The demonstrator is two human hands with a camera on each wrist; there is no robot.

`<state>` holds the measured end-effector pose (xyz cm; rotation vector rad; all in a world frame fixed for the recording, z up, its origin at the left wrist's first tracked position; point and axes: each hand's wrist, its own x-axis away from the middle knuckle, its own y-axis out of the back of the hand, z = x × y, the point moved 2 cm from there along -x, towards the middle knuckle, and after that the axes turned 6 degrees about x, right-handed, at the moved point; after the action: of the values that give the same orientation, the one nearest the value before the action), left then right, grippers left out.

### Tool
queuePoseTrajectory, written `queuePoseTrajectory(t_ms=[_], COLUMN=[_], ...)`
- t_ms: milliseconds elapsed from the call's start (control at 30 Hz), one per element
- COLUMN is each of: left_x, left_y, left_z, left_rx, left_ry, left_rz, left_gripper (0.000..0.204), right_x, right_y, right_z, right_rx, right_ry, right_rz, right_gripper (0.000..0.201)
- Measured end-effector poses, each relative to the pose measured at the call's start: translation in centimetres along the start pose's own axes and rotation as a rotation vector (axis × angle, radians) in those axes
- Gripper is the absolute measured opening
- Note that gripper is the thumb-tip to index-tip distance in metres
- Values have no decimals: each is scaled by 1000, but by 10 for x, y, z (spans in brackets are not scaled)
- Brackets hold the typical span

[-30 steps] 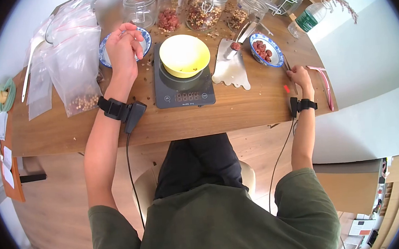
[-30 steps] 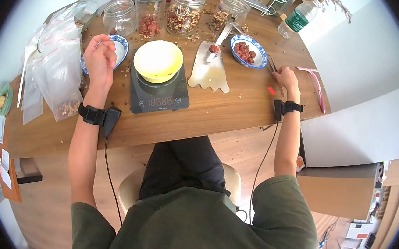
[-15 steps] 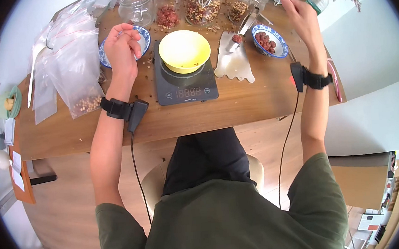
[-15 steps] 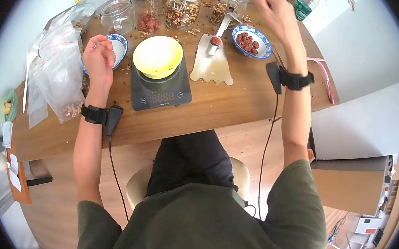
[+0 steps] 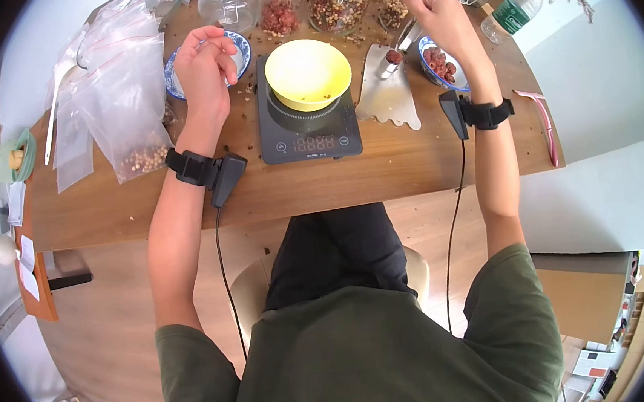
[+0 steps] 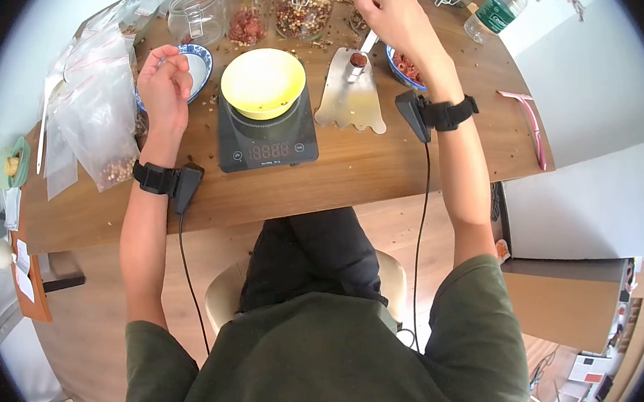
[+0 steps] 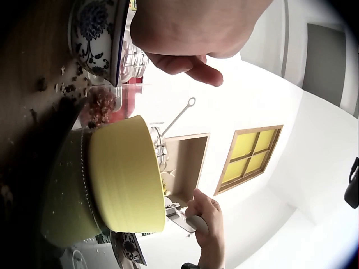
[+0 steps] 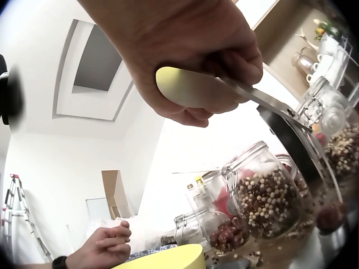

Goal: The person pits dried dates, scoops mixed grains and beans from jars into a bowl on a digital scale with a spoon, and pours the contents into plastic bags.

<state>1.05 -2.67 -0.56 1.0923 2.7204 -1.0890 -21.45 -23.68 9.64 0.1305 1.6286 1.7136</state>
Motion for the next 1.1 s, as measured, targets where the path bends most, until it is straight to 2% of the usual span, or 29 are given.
queuePoseTrajectory(t_ms=[100,233,333,667,1100], left_x=[0,-1,0,-2,-1], left_y=[1,2,1,2,1], left_z=[0,1,1,2,2], left_rx=[3,-5,-10,24,43], left_ry=[1,4,7,-3,7], left_rz=[-5,5,0,0,-8], left_gripper=[16,17,16,17,17], right_x=[15,27,29,28,21], right_y=[-4,-15,-14,-15,-4], right_z=[8,10,9,8,11], right_rx=[-34,-72,-73,-72,-73], right_ry=[-68,-36,-82,-64,-107], right_rz=[-56,-162,-133,-165,-80], right_gripper=[38,39,40,41,38])
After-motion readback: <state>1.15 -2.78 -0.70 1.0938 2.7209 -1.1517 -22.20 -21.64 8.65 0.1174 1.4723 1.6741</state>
